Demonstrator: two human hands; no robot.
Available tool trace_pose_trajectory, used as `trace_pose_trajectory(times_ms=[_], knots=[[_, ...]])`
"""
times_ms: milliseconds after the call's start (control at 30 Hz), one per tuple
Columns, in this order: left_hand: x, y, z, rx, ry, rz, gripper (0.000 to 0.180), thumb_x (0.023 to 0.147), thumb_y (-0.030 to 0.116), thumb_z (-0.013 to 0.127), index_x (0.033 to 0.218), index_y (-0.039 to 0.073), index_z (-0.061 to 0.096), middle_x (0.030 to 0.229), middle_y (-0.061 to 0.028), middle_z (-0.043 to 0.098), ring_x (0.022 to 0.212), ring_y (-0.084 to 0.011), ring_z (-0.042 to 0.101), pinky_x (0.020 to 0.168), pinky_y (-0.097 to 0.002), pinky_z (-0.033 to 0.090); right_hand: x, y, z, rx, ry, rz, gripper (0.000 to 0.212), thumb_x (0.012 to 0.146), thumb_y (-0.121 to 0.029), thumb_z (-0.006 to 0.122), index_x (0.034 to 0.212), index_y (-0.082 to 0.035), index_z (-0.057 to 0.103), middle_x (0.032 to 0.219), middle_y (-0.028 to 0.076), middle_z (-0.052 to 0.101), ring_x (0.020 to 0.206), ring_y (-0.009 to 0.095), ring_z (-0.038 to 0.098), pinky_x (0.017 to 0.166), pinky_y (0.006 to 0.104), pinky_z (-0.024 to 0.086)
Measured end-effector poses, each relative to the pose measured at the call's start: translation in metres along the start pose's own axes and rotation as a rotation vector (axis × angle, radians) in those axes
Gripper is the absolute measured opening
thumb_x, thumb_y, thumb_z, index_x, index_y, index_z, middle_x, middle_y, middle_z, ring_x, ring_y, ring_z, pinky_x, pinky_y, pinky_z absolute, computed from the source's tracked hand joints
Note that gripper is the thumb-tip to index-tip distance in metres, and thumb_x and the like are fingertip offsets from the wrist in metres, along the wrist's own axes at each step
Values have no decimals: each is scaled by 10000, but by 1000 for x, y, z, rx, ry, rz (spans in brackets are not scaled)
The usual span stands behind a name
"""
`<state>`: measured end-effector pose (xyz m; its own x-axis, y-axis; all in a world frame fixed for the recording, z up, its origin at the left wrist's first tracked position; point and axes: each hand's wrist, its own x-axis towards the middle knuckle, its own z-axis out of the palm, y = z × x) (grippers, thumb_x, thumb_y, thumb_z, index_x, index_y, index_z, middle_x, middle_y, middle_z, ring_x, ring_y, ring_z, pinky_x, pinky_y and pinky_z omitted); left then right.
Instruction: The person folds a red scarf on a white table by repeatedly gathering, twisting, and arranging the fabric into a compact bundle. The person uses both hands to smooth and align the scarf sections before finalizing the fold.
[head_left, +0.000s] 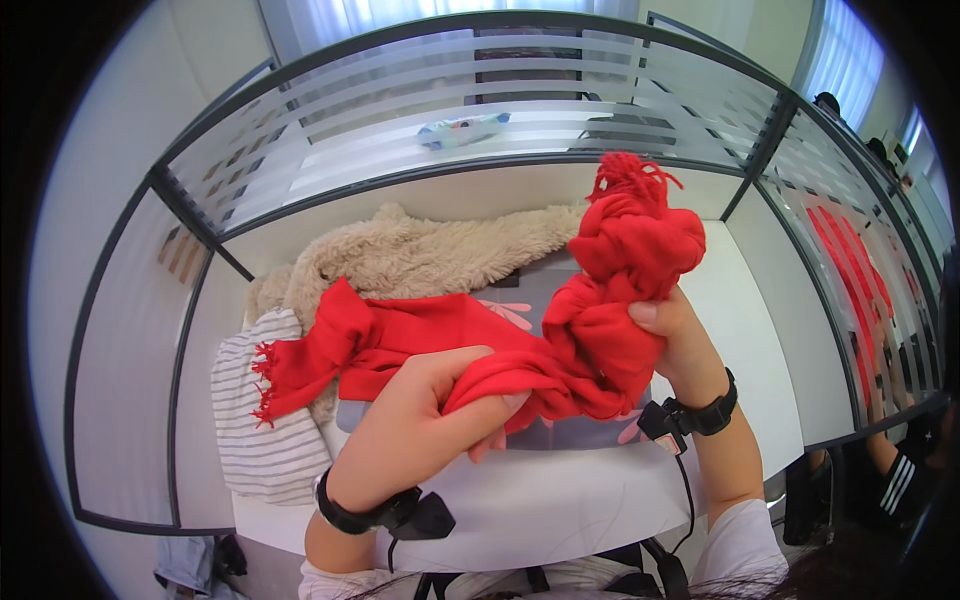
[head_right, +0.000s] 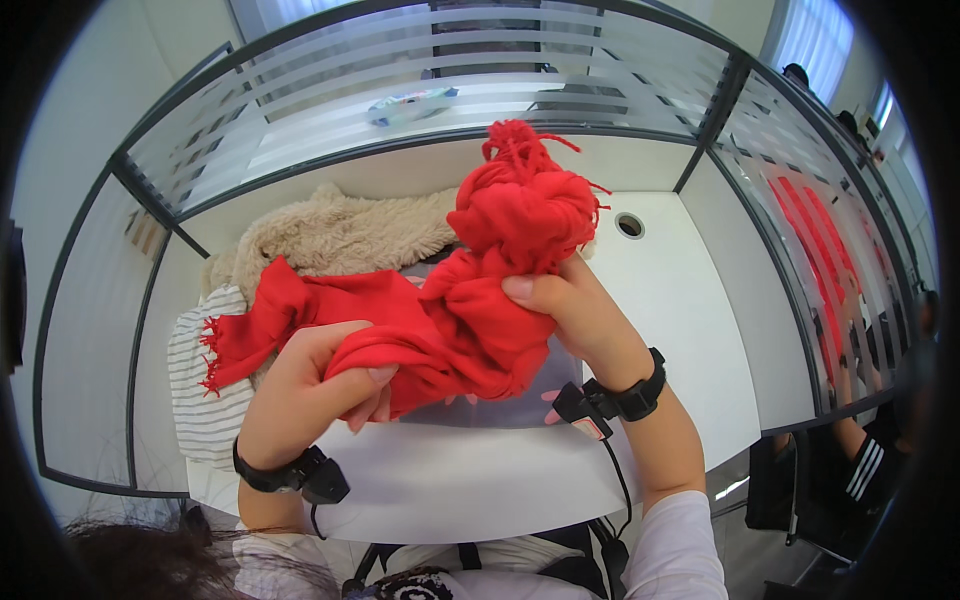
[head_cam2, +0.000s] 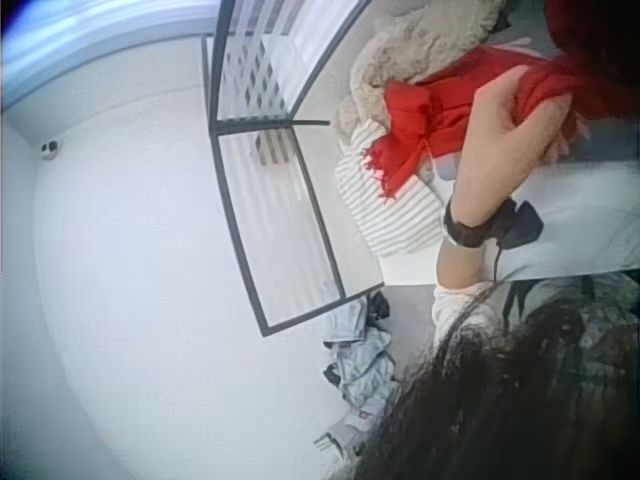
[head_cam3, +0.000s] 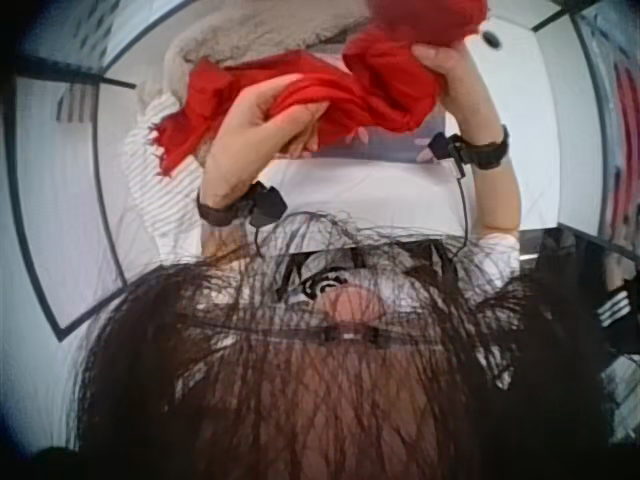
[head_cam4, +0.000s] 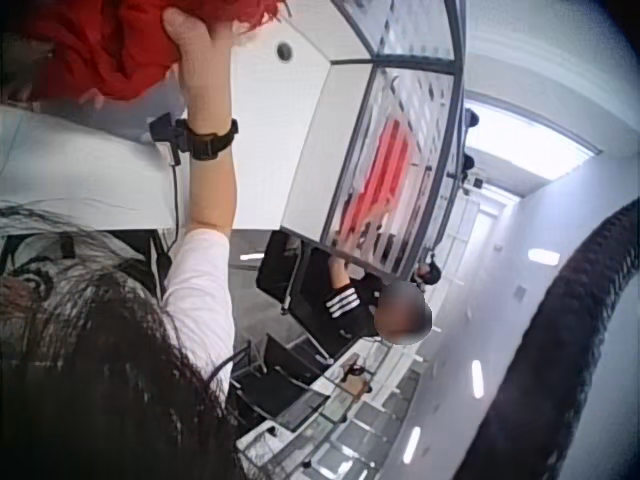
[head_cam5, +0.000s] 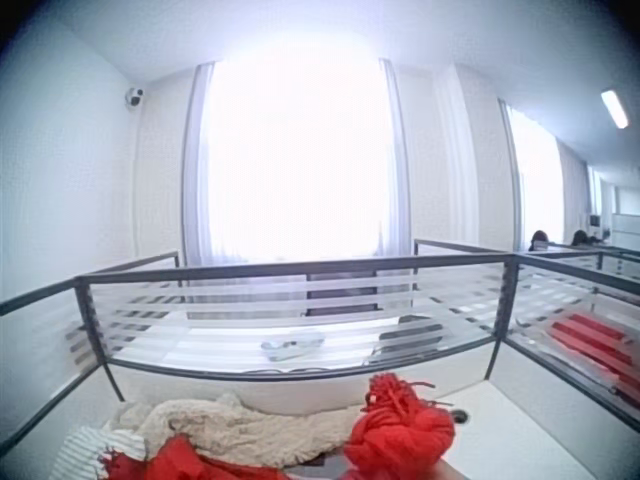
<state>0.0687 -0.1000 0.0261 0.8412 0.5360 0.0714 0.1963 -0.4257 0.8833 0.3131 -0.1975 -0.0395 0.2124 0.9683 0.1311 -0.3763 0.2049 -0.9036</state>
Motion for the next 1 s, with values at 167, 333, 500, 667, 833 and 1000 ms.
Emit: trace_pose_trajectory(times_ms=[167, 333, 500, 667, 833, 1000], knots=[[8, -11, 0, -852, -252, -192, 321, 998, 217, 505, 1161, -46, 589, 892, -93, 692, 831, -145, 628, 807, -276, 485, -3, -5, 11, -191, 63, 4, 645, 836, -183, 685, 1403, 3, 441, 1278, 92, 568, 1197, 214, 545, 1024, 363, 445], [14, -32, -9, -879, -371, -38, 417, 956, 58, 394, 1330, -94, 500, 1208, -213, 646, 1025, -287, 658, 979, -371, 486, 1, -1, 5, -23, 18, -51, 663, 837, -196, 689, 1411, 8, 425, 1285, 100, 553, 1193, 223, 548, 1034, 371, 439], [20, -43, -10, -863, -397, -92, 386, 947, 58, 611, 1306, -58, 533, 1199, -175, 657, 999, -239, 670, 841, -337, 553, 1, 0, -2, 5, -23, -30, 663, 841, -190, 694, 1416, -6, 421, 1305, 97, 549, 1211, 225, 542, 1042, 376, 439], [24, -61, -10, -846, -316, -51, 380, 949, 121, 648, 1269, -56, 546, 1161, -160, 660, 1001, -218, 671, 794, -332, 571, -4, 0, 0, 5, -13, 16, 665, 840, -180, 704, 1418, -8, 423, 1325, 99, 544, 1228, 231, 537, 1048, 378, 436], [27, -47, -12, -806, -333, -177, 549, 1014, 386, 393, 1124, -120, 576, 754, -195, 678, 595, -243, 659, 515, -335, 542, -5, -4, 1, 52, 10, -59, 633, 846, -200, 680, 1398, -9, 437, 1292, 93, 560, 1203, 220, 551, 1037, 368, 443], [28, -58, -7, -484, -466, 75, 369, 993, 287, 595, 1217, -2, 549, 1149, -79, 619, 999, -154, 601, 874, -273, 490, 4, -3, 1, 127, 2, -3, 499, 865, -248, 644, 1289, -22, 508, 1184, 75, 601, 1105, 185, 591, 955, 338, 481]])
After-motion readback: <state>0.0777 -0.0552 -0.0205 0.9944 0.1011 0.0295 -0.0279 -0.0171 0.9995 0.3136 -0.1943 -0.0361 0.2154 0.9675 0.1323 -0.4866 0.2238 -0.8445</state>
